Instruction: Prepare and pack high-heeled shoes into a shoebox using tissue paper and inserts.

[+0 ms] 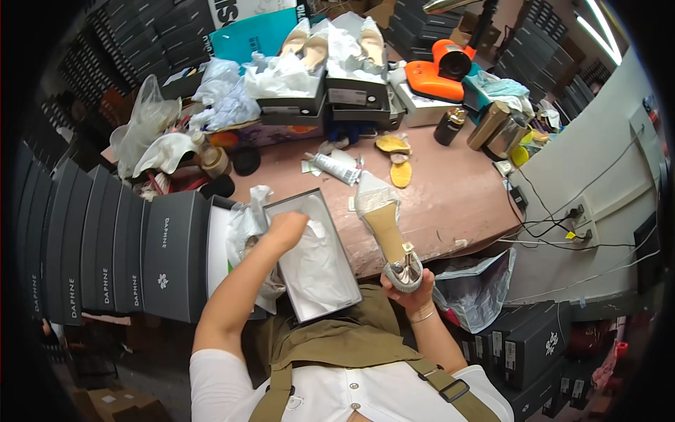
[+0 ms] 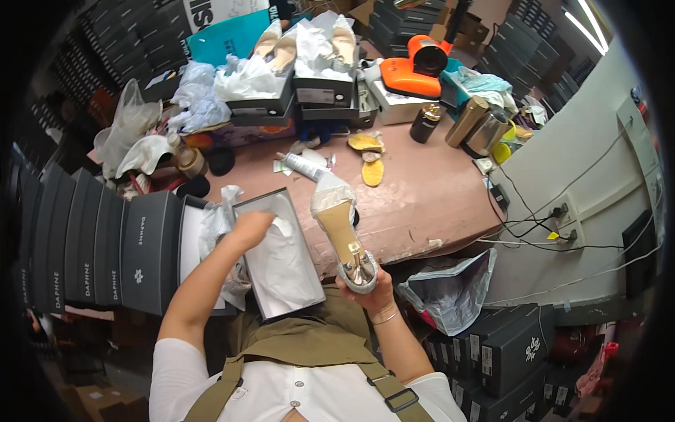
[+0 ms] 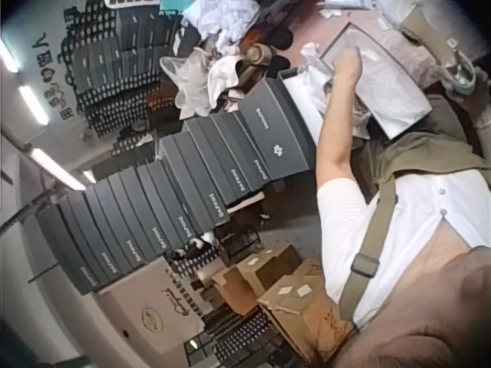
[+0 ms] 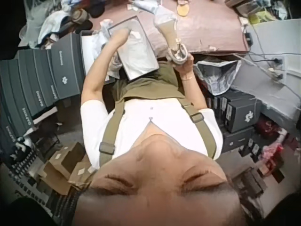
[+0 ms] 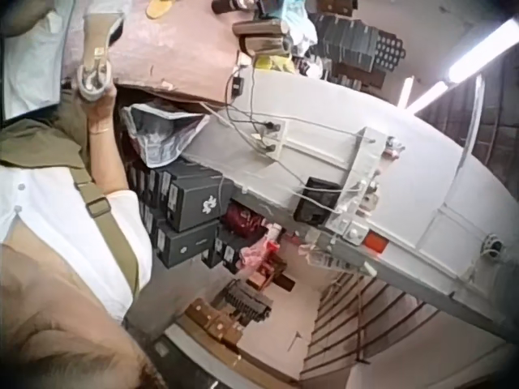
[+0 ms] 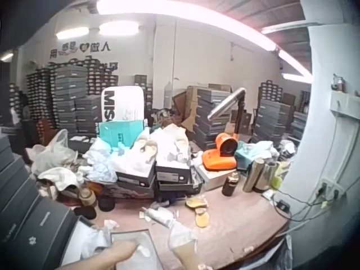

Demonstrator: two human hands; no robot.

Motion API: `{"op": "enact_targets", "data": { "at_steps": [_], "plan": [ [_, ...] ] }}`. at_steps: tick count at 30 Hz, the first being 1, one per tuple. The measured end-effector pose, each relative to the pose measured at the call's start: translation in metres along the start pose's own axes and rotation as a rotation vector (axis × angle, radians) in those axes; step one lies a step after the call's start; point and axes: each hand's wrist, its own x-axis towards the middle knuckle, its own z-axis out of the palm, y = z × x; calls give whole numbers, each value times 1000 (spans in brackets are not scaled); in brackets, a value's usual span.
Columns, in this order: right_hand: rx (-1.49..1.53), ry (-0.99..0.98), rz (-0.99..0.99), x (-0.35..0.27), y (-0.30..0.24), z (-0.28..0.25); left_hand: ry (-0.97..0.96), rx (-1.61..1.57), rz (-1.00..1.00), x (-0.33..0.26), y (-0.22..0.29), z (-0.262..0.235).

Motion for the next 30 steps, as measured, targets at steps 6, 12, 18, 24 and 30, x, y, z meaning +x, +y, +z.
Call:
{"op": "enact_targets", "data": {
  "at_steps": [6,12,18,24,30],
  "plan": [
    [25,-55,64,4,3,-7,76,-496,-392,-83,-30,-132],
    [-195,-155,-218,0,-10,46,674,-276,-64,-84,-10,-218],
    [-714,-182,74,-13,-38,128,808,-478,83,-97,69,-179],
    [-645,95,283,21,2,89,759,-1324,-639,-192,90,-9],
    [-964,4,532,17,27,90,712,-408,54,-173,94,-57]
  ]
}}
